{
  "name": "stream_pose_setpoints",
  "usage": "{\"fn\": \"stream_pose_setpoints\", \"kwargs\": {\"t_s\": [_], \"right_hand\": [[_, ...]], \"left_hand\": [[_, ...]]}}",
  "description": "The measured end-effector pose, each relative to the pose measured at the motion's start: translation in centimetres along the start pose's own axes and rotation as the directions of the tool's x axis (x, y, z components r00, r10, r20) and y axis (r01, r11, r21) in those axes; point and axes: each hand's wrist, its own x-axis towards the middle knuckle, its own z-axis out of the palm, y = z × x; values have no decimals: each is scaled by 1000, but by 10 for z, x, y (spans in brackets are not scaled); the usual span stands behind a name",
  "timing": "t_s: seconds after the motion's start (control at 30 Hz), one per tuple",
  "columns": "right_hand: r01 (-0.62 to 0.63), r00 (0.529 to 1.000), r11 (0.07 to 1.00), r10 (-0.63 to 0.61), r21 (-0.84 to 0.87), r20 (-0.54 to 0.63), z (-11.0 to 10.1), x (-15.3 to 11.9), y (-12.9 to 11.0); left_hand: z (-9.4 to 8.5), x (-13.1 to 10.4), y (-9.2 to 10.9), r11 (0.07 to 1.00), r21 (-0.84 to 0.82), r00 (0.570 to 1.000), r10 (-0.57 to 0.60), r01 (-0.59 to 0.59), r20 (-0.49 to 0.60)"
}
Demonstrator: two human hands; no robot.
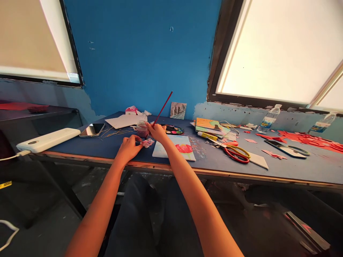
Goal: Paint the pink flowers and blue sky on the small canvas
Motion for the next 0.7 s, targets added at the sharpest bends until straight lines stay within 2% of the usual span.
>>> {"fn": "stream_pose_setpoints", "kwargs": {"t_s": [0.07,0.13,0.23,0.37,0.43,0.57,0.7], "right_hand": [[-10,1000,999,10,-51,10,-1,-1,-1],[-38,999,995,35,-88,-32,-4,-2,-2],[-26,997,999,28,29,-73,-10,-4,-4],[127,988,941,-148,314,43,-13,-9,-10],[204,964,914,-249,350,90,-12,-11,-12],[303,943,943,-318,138,100,-7,-12,-13],[311,947,949,-307,-39,99,-8,-11,-13]], "left_hand": [[0,0,0,1000,0,1000,-1,1,3],[-1,-1,0,1000,-6,1000,-4,4,12],[-1,-1,1,999,-44,1000,-21,21,13],[2,2,-2,983,-181,995,-55,39,-81],[4,4,-4,973,-230,988,-63,29,-142],[5,5,-7,968,-250,984,-64,20,-169],[4,3,-6,972,-232,988,-72,38,-138]]}}
